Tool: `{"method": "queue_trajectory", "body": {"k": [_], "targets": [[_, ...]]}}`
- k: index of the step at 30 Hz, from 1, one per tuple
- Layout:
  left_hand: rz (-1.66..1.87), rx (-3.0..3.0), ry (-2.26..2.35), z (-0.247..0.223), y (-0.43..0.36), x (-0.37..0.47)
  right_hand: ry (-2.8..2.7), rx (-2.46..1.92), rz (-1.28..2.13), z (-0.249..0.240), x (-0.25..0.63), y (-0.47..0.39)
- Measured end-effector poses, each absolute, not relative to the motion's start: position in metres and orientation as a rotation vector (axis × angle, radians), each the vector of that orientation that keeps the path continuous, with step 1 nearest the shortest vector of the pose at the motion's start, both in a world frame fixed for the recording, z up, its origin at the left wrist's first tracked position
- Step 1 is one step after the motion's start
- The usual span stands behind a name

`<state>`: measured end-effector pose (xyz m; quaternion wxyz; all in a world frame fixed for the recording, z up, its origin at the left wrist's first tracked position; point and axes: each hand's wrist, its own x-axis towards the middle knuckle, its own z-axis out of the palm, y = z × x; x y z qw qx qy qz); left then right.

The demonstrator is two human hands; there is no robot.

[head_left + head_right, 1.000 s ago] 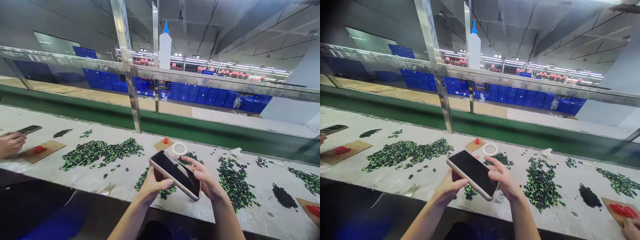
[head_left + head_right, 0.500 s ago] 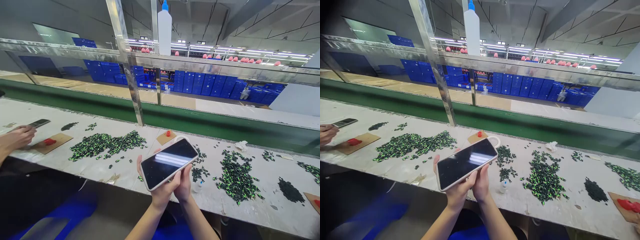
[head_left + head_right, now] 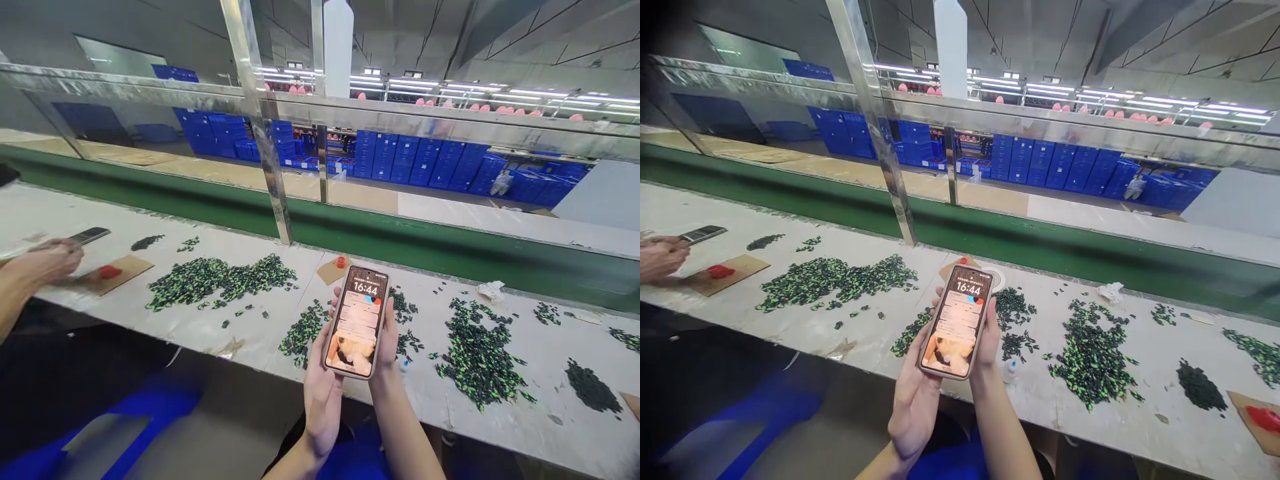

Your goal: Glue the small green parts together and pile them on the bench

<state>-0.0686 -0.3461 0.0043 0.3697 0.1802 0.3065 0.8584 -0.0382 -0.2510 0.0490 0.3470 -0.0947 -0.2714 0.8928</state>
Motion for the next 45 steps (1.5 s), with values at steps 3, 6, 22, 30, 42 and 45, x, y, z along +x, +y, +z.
{"method": "queue_trajectory", "body": {"k": [3, 6, 22, 30, 42, 45], "targets": [[2.17, 0.441, 0.811, 0.007, -0.346, -0.072, -0.706, -0.24, 2.33, 0.047, -0.04, -0.25], [2.134, 0.394, 0.86, 0.008, -0.346, -0.077, -0.706, -0.254, 2.343, 0.044, -0.04, -0.249], [1.625, 0.412, 0.961, 0.041, -0.335, -0.132, -0.807, -0.326, 2.415, 0.036, -0.043, -0.252], [1.618, 0.319, 1.065, 0.035, -0.323, -0.13, -0.876, -0.327, 2.387, 0.034, -0.039, -0.252], [1.59, 0.371, 1.029, 0.04, -0.331, -0.131, -0.843, -0.314, 2.393, 0.038, -0.039, -0.252], [1.596, 0.357, 1.002, 0.04, -0.331, -0.131, -0.843, -0.31, 2.394, 0.04, -0.038, -0.252]]}}
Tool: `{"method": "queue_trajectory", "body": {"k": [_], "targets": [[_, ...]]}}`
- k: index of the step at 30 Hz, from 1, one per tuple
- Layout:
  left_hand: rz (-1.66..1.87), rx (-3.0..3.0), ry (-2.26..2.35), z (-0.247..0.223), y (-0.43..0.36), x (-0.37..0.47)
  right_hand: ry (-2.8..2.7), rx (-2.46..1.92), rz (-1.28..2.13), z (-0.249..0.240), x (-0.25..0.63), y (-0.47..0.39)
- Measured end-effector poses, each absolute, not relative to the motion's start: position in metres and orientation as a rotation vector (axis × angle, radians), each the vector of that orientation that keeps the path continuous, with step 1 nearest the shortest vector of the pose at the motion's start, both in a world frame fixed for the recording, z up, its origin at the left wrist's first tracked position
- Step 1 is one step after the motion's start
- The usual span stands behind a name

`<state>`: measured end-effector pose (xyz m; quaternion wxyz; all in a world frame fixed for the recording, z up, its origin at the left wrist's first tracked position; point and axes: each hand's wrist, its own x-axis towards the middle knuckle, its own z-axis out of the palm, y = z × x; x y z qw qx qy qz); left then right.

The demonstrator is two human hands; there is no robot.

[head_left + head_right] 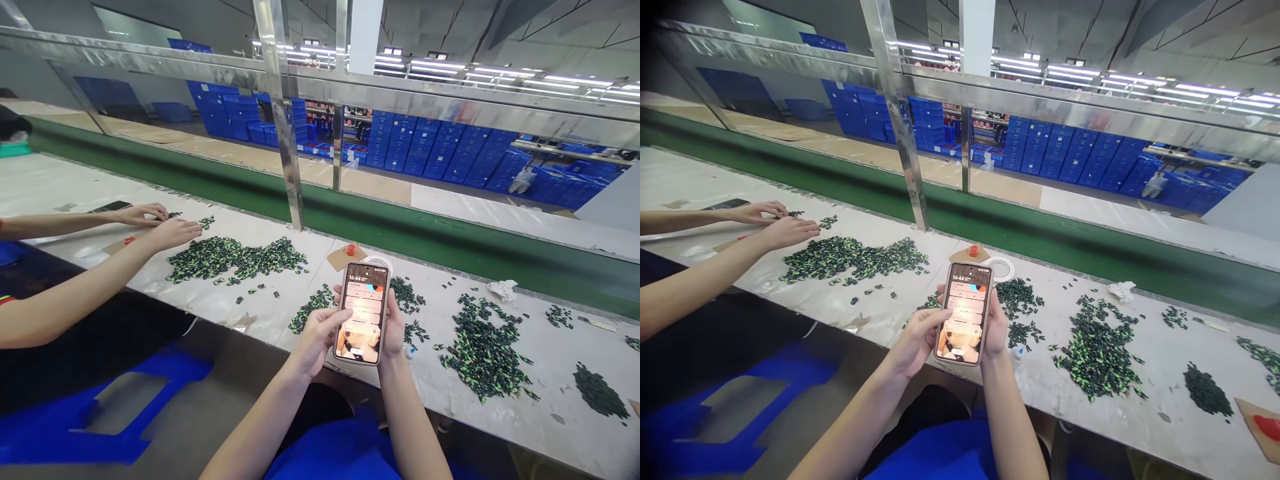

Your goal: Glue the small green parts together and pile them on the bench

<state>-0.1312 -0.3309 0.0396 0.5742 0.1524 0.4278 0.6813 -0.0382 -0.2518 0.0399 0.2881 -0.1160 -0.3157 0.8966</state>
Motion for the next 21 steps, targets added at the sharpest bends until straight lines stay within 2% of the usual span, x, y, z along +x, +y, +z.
{"method": "queue_trajectory", "body": {"k": [21], "targets": [[1.614, 0.373, 1.008, 0.0318, -0.3352, -0.1268, -0.833, -0.336, 2.387, 0.0401, -0.0331, -0.2556]]}}
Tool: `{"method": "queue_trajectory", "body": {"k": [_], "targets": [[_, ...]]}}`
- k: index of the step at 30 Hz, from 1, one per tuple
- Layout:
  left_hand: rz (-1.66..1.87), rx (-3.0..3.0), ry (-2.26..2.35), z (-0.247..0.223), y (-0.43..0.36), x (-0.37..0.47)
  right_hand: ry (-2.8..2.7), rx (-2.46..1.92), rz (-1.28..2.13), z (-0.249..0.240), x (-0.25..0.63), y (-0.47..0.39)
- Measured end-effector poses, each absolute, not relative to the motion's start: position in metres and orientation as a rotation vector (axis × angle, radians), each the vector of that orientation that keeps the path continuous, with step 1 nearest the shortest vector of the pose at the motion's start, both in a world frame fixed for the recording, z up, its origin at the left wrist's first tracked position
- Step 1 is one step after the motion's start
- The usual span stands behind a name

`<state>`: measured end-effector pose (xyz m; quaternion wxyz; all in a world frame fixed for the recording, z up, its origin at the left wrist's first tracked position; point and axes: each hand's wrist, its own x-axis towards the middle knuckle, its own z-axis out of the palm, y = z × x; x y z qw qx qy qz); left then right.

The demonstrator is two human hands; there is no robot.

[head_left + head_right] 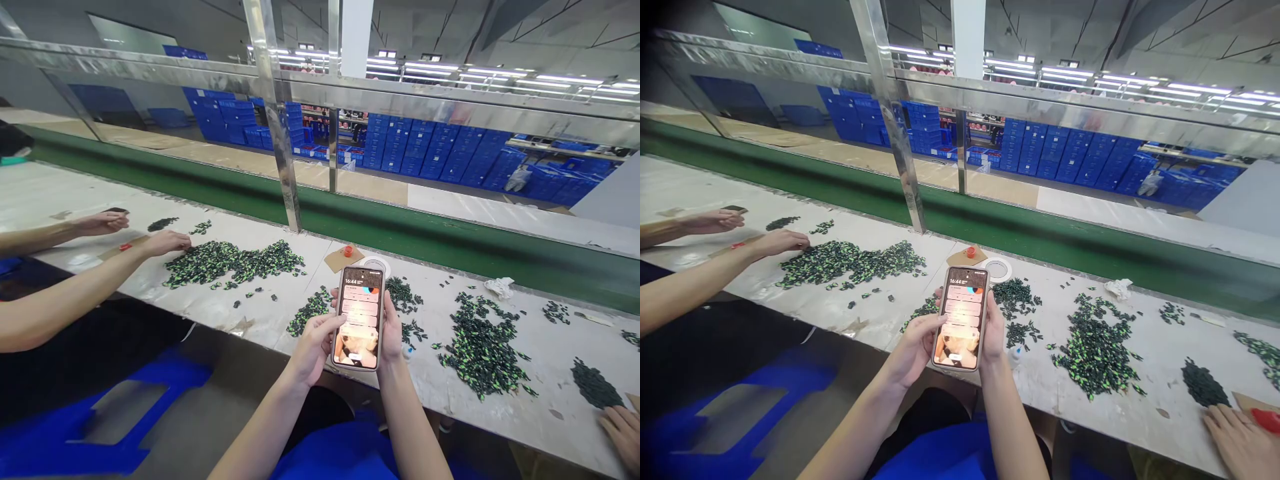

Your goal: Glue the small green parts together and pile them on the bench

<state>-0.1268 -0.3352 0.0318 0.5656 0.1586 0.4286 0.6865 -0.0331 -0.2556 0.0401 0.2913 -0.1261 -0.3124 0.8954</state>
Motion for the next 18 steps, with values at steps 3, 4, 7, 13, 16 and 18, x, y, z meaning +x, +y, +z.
{"method": "queue_trajectory", "body": {"k": [3, 4, 7, 13, 16, 18], "targets": [[1.618, 0.361, 0.989, 0.027, -0.336, -0.126, -0.816, -0.354, 2.376, 0.041, -0.033, -0.257], [1.622, 0.355, 0.986, 0.026, -0.336, -0.125, -0.809, -0.359, 2.373, 0.042, -0.033, -0.257], [1.65, 0.301, 0.972, 0.026, -0.336, -0.124, -0.79, -0.376, 2.375, 0.041, -0.032, -0.257], [1.679, 0.254, 0.92, 0.03, -0.333, -0.12, -0.732, -0.37, 2.39, 0.037, -0.028, -0.255], [1.642, 0.292, 0.925, 0.031, -0.333, -0.118, -0.745, -0.373, 2.395, 0.038, -0.024, -0.256], [1.632, 0.301, 0.912, 0.032, -0.333, -0.117, -0.771, -0.379, 2.383, 0.04, -0.022, -0.257]]}}
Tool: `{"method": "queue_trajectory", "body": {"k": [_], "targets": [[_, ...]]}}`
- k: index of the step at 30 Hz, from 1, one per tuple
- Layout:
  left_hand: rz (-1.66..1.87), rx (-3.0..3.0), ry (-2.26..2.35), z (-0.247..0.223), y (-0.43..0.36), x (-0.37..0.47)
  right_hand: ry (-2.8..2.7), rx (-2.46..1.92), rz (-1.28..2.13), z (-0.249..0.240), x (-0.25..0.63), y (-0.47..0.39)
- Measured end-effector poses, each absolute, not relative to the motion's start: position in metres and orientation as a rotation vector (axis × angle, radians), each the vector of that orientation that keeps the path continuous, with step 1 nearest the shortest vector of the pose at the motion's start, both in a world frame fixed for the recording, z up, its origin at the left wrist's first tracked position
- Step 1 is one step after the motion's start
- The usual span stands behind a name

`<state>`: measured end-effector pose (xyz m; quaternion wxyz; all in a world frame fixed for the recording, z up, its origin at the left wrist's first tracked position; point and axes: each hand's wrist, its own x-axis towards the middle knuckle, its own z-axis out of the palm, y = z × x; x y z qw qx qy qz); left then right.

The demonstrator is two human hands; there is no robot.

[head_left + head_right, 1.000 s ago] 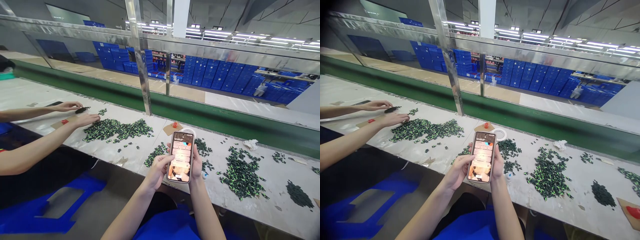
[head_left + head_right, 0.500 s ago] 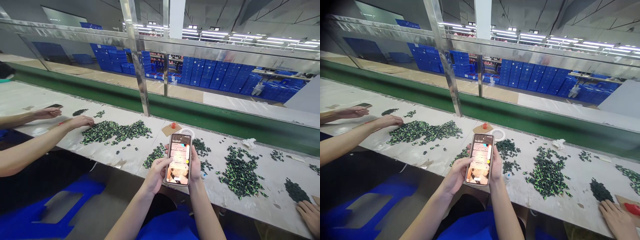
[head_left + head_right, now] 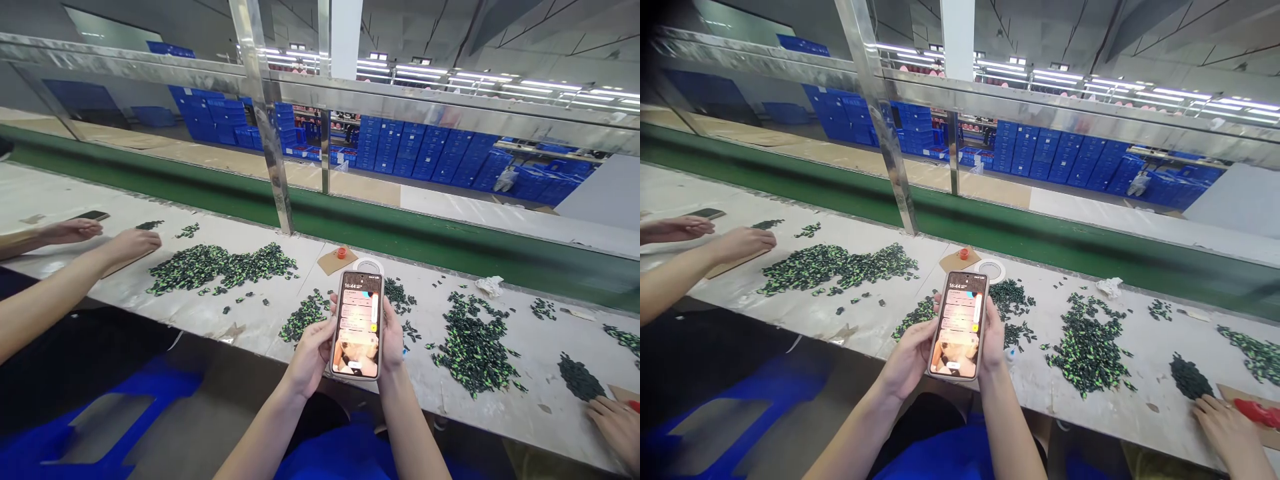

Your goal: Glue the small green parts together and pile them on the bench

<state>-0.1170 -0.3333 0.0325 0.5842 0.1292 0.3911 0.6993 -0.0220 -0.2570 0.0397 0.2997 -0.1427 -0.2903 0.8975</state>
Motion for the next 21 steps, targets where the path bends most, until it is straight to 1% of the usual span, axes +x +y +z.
{"method": "queue_trajectory", "body": {"k": [7, 14, 21], "targets": [[1.612, 0.279, 0.923, 0.031, -0.334, -0.112, -0.906, -0.509, 2.282, 0.047, -0.015, -0.259], [1.595, 0.317, 0.955, 0.037, -0.326, -0.111, -1.039, -0.707, 1.953, 0.041, 0.021, -0.262], [1.517, 0.448, 0.991, 0.045, -0.323, -0.099, -0.853, -0.735, 2.0, 0.037, 0.034, -0.26]]}}
